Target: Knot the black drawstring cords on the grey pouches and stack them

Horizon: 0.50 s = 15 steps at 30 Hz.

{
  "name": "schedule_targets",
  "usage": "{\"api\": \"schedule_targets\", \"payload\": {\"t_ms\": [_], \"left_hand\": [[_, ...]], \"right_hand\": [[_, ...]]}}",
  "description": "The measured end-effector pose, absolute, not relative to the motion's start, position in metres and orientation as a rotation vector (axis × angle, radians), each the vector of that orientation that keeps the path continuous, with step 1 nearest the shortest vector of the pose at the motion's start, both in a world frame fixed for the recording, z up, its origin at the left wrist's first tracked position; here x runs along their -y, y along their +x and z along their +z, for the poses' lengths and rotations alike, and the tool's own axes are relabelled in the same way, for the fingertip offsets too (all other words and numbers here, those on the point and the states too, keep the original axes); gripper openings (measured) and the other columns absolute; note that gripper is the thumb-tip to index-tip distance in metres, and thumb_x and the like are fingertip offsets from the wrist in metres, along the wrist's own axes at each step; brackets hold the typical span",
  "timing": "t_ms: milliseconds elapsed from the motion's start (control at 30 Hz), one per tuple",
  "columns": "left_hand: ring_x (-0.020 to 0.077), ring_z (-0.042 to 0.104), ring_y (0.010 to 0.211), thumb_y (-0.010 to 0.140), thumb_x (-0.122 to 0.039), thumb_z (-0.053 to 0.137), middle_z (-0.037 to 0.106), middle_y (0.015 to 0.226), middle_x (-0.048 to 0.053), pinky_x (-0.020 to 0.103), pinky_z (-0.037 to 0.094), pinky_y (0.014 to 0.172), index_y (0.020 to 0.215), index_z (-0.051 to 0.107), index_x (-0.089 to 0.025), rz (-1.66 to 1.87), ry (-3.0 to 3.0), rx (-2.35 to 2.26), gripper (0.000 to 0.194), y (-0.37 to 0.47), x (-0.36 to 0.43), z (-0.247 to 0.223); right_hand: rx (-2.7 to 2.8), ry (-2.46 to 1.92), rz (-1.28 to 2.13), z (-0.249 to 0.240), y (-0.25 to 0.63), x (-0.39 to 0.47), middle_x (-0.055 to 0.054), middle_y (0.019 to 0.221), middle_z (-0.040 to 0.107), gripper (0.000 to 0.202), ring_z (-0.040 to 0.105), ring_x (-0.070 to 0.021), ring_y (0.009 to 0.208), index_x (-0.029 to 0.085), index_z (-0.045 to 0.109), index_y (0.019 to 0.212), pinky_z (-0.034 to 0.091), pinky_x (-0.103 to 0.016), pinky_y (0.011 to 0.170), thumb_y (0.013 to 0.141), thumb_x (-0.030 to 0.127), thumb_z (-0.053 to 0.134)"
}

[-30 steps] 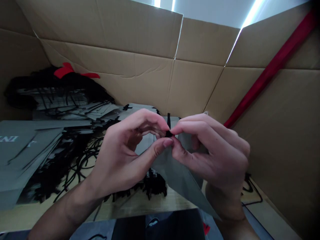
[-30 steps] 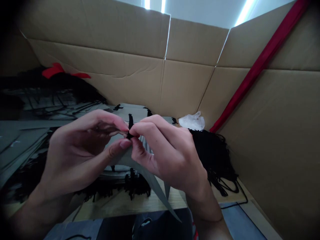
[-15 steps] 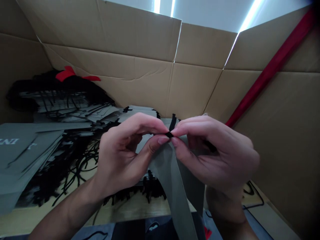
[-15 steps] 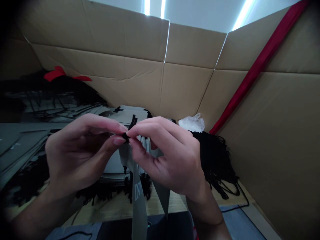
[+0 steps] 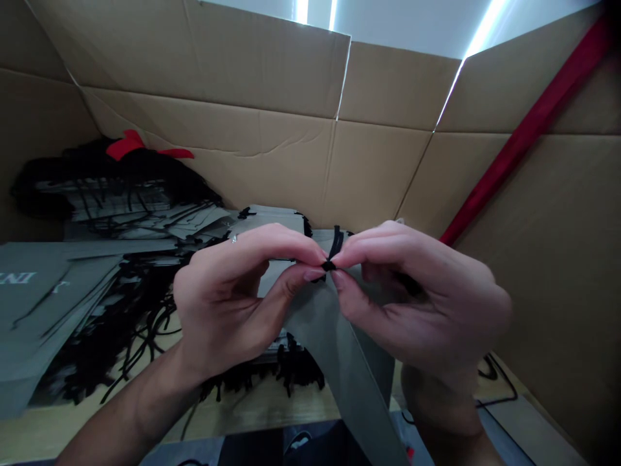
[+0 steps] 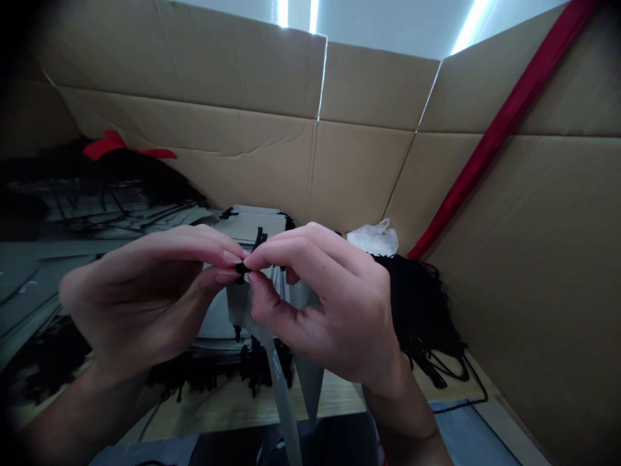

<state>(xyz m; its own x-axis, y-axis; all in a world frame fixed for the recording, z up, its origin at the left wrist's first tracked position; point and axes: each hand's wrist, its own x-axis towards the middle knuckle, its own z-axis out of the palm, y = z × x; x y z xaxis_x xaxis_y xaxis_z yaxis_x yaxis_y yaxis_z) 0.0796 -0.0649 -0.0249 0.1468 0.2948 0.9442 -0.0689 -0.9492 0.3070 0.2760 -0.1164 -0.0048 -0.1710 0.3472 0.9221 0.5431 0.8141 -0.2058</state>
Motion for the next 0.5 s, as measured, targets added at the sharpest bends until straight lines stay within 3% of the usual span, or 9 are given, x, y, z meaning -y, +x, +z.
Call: {"api": "schedule_targets", "payload": {"t_ms": [500], "left_hand": [[0.0131, 0.078, 0.085, 0.103, 0.003, 0.068, 0.081, 0.098, 0.008, 0.020, 0.060, 0.072, 0.115, 0.076, -0.013, 1.757, 2.601, -0.146, 0.021, 0.064, 0.060, -0.030]], "right_hand": [[1.818, -0.682, 0.148, -0.006, 0.282, 0.114, 0.005, 0.088, 0.075, 0.027, 0.060, -0.0074, 0.070, 0.022, 0.078, 0.096, 0.050, -0.025, 0.060, 0.082, -0.001, 0.077]]}}
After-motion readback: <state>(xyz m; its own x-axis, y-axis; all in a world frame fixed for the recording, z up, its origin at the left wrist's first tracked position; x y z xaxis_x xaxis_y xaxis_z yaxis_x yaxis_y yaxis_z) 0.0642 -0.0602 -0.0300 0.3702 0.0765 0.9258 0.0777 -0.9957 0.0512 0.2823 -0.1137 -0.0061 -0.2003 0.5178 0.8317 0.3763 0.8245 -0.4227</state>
